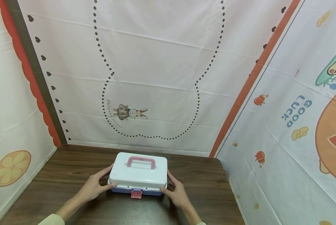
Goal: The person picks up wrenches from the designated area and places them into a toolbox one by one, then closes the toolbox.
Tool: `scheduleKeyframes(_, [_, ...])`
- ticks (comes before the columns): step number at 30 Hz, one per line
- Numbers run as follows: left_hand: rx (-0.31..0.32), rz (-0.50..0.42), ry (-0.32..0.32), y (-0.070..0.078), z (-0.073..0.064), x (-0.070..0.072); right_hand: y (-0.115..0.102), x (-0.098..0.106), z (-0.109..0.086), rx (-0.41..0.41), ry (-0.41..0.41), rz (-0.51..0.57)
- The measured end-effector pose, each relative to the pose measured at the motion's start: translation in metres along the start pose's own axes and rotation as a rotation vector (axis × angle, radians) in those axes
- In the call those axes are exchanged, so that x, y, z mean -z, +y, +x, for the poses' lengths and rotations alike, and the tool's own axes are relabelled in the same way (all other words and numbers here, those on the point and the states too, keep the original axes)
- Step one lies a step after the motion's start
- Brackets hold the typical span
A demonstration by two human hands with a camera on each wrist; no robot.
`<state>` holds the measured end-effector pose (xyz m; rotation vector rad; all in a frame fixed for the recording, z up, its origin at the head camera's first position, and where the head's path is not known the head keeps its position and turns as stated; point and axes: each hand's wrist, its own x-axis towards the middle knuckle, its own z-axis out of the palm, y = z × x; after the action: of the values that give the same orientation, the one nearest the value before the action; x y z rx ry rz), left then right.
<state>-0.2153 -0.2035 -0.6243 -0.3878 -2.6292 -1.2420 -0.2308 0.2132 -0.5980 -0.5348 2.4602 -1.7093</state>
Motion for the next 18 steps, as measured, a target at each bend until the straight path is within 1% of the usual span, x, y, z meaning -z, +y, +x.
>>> scheduleKeyframes(4, [0.015,-0.008,-0.004,-0.002,0.000,-0.001,0.007,-0.002,-0.001,0.023,0.000,-0.015])
scheduleKeyframes(11, [0.029,-0.028,0.011,0.003,-0.002,-0.002,0.010,-0.003,-0.002,0.050,0.013,-0.026])
scheduleKeyframes(14, [0.038,-0.027,0.010,0.007,-0.003,-0.003,0.009,-0.006,-0.004,0.063,0.045,-0.031])
scheduleKeyframes(17, [0.045,-0.013,-0.005,0.012,-0.002,-0.001,0.005,-0.010,-0.008,0.084,0.085,-0.048])
scheduleKeyframes(18, [0.051,-0.015,-0.012,0.014,-0.002,0.001,0.003,-0.011,-0.010,0.079,0.100,-0.050])
